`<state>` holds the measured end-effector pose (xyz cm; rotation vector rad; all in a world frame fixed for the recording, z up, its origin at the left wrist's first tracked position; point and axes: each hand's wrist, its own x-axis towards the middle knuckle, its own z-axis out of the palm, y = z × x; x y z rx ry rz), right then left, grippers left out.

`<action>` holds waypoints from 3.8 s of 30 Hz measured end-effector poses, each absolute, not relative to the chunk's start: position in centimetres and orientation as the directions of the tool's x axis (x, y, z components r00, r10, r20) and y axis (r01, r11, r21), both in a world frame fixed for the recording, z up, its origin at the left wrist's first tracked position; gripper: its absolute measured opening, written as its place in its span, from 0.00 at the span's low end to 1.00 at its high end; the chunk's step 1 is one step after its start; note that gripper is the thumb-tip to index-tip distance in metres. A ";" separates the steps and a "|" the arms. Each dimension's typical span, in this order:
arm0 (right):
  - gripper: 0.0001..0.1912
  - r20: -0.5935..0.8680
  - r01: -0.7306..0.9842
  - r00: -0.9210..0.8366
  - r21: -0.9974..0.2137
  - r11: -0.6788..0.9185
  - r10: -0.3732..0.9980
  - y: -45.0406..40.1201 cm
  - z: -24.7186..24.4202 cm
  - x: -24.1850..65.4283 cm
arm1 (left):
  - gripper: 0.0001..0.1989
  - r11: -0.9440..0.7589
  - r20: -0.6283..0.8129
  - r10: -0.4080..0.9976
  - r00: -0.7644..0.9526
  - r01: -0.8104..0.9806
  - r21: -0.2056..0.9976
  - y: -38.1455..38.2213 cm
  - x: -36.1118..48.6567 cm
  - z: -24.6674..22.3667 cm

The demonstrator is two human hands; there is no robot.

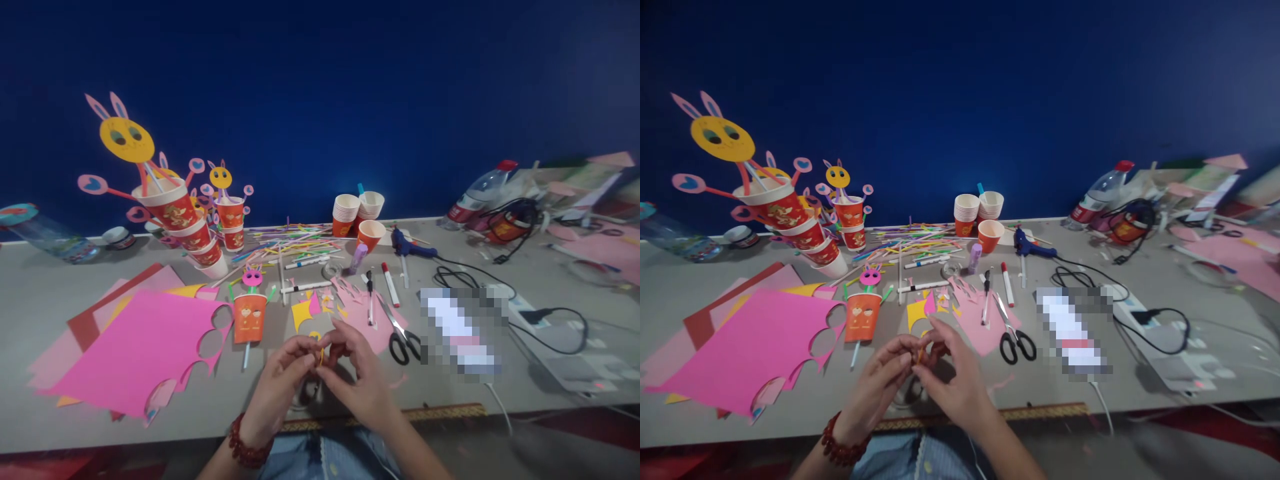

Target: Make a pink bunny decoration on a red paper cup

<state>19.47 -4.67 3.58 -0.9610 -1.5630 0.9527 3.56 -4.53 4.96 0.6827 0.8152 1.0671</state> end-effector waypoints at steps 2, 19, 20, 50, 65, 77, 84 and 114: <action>0.35 0.365 0.205 -0.184 -0.894 0.399 0.913 -4.6 3.4 19.7 | 0.13 0.328 -0.207 0.931 0.300 -0.445 0.833 -4.5 3.2 5.1; 0.09 0.130 -0.137 -0.170 -0.985 0.107 0.977 -4.4 5.1 19.7 | 0.11 0.444 -0.257 0.893 0.370 -0.627 0.640 -4.2 3.4 4.4; 0.09 0.109 -0.162 -0.173 -0.984 0.081 0.979 -4.4 5.1 19.6 | 0.12 0.451 -0.262 0.890 0.373 -0.629 0.633 -4.2 3.4 4.4; 0.09 0.241 0.044 -0.103 -0.968 0.247 0.965 -4.2 4.4 19.2 | 0.08 -0.018 0.022 0.999 0.026 -0.154 0.988 -4.8 3.6 3.6; 0.15 0.369 0.216 0.000 -0.907 0.360 0.929 -4.4 4.6 19.5 | 0.07 0.058 -0.055 0.998 0.018 -0.191 0.980 -4.9 4.0 4.1; 0.07 0.273 0.163 -0.091 -0.945 0.285 0.958 -4.2 4.5 19.2 | 0.07 -0.043 0.050 0.994 0.096 -0.067 0.997 -5.0 4.1 3.7; 0.08 0.147 0.408 -0.071 -0.898 0.163 0.987 -2.6 3.6 22.0 | 0.08 -0.158 0.132 0.986 0.105 0.309 0.938 -4.4 2.2 3.2; 0.14 0.372 0.369 -0.159 -0.837 0.404 0.915 -5.0 4.0 19.5 | 0.11 -0.292 0.136 0.919 0.371 0.404 0.867 -5.3 1.4 4.6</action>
